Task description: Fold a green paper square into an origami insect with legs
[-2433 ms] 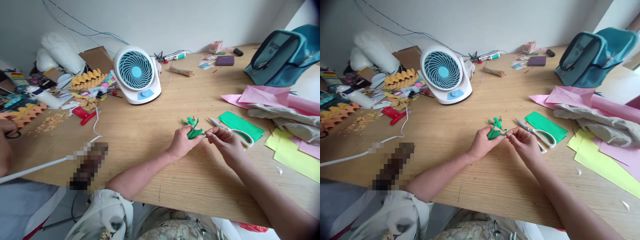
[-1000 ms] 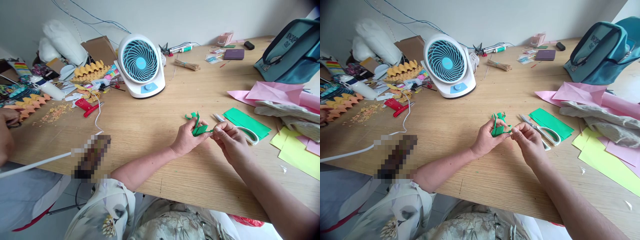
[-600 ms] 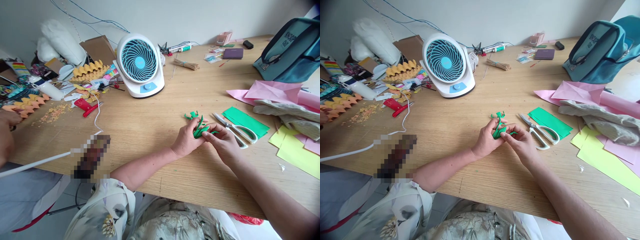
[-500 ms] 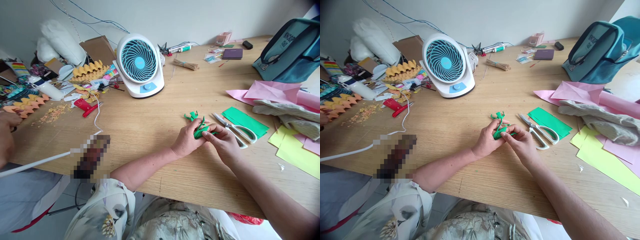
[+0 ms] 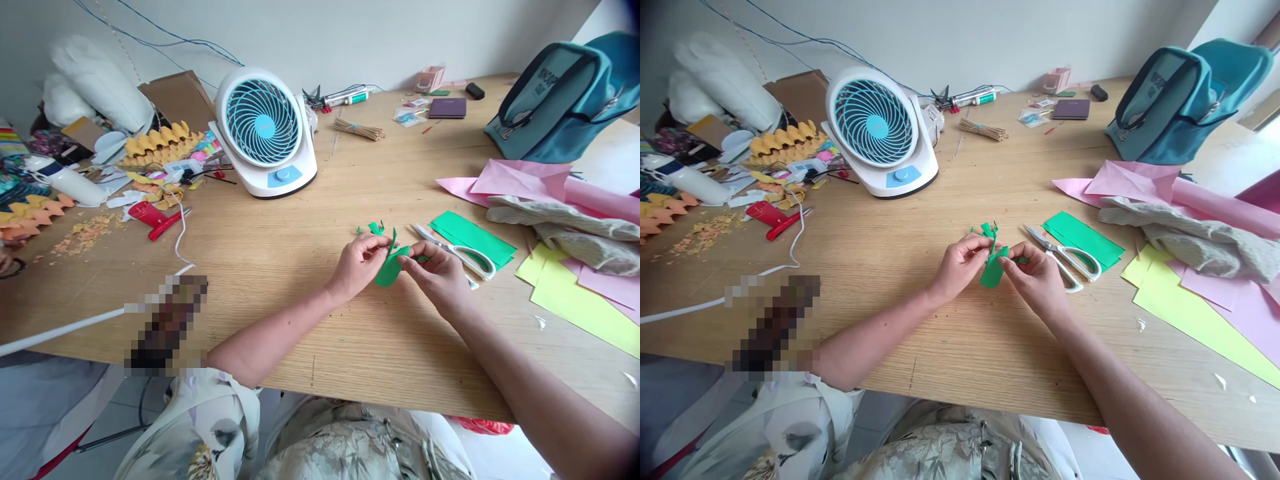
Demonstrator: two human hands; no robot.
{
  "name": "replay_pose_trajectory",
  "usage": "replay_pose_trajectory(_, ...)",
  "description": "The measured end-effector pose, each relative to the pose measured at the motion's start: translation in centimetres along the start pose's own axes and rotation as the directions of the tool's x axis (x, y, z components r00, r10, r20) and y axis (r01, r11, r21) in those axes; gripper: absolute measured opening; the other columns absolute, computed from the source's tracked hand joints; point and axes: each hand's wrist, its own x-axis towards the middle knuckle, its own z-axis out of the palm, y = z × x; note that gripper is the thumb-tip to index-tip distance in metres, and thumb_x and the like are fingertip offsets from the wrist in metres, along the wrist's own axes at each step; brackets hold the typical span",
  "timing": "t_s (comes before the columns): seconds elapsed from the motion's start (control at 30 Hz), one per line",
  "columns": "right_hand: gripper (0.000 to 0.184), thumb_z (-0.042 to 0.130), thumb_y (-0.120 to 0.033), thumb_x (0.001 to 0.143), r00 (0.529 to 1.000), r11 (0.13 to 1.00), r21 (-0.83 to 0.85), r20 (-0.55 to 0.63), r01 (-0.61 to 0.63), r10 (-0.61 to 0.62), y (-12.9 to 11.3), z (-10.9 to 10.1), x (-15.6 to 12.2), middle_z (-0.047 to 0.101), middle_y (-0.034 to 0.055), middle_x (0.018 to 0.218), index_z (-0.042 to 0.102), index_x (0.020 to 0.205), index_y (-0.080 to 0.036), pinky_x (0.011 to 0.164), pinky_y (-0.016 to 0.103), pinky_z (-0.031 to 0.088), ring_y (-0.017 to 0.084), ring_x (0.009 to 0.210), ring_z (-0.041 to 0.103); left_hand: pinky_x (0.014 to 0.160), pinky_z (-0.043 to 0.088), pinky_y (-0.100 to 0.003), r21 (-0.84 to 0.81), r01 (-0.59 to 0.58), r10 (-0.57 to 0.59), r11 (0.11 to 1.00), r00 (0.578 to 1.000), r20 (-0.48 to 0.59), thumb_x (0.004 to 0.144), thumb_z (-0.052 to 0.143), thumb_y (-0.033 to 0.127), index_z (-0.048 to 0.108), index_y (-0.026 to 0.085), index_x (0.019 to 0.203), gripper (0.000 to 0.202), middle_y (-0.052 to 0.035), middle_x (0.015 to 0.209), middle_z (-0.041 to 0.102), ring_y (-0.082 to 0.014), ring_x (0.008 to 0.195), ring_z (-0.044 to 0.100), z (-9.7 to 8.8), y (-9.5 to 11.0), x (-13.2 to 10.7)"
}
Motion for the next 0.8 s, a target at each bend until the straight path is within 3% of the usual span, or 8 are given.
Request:
replay_pose_trajectory(0.1,0.037,0.090,-0.043,0.062,0.999,0.998,0.032,0.016,-0.053,0.052,0.19,0.12,0.04,0.065,-0.0004,0.069,0.064,0.074,-0.020,0.061,0.027,0.055,0.013,0.062,0.061,0.080,0.053,-0.028,-0.173,0.110,-0.108,0.979,0.994,0.018,0.086,0.060,0.023,0.072,0.015,0.092,0.015,-0.0058,0.092,0.072,-0.0142,0.083,0.066,-0.25,-0.41,0.35)
replay_pose_trajectory(0.2,0.039,0.089,-0.045,0.062,0.997,0.996,0.045,0.015,-0.073,0.072,0.02,0.25,0.07,0.065,0.0000,0.069,0.062,0.074,-0.019,0.060,0.028,0.056,0.013,0.061,0.062,0.075,0.053,-0.026,-0.234,0.148,-0.149,0.961,0.989,0.015,0.085,0.065,0.030,0.070,0.015,0.094,0.018,-0.0036,0.084,0.071,-0.0120,0.076,0.066,-0.48,-0.60,0.45)
replay_pose_trajectory(0.33,0.038,0.089,-0.043,0.062,0.998,0.998,-0.009,0.002,-0.055,0.055,-0.29,0.46,-0.05,0.061,-0.0019,0.063,0.062,0.073,-0.019,0.046,0.022,0.043,0.010,0.053,0.053,0.076,0.052,-0.026,-0.227,0.128,-0.123,0.965,0.992,0.035,0.080,0.072,0.035,0.069,0.014,0.091,0.024,-0.0038,0.084,0.071,-0.0122,0.076,0.066,-0.48,-0.71,0.40)
replay_pose_trajectory(0.53,0.036,0.086,-0.044,0.065,0.994,0.995,-0.016,0.038,-0.098,0.098,-0.34,0.48,-0.19,0.057,-0.0034,0.059,0.061,0.077,-0.021,0.041,0.022,0.033,0.009,0.048,0.045,0.079,0.050,-0.026,-0.228,0.125,-0.120,0.966,0.992,0.033,0.078,0.073,0.028,0.068,0.014,0.085,0.017,-0.0030,0.083,0.070,-0.0120,0.079,0.064,-0.09,-0.64,0.34)
replay_pose_trajectory(0.8,0.035,0.082,-0.047,0.072,0.983,0.979,0.097,0.044,-0.179,0.176,0.33,-0.24,0.13,0.060,-0.0035,0.064,0.060,0.082,-0.022,0.052,0.022,0.038,0.009,0.055,0.049,0.071,0.045,-0.022,-0.461,0.314,-0.279,0.830,0.949,0.145,0.077,0.073,0.031,0.060,0.017,0.090,0.023,0.0003,0.085,0.068,-0.0072,0.071,0.060,-0.43,-0.20,0.38)
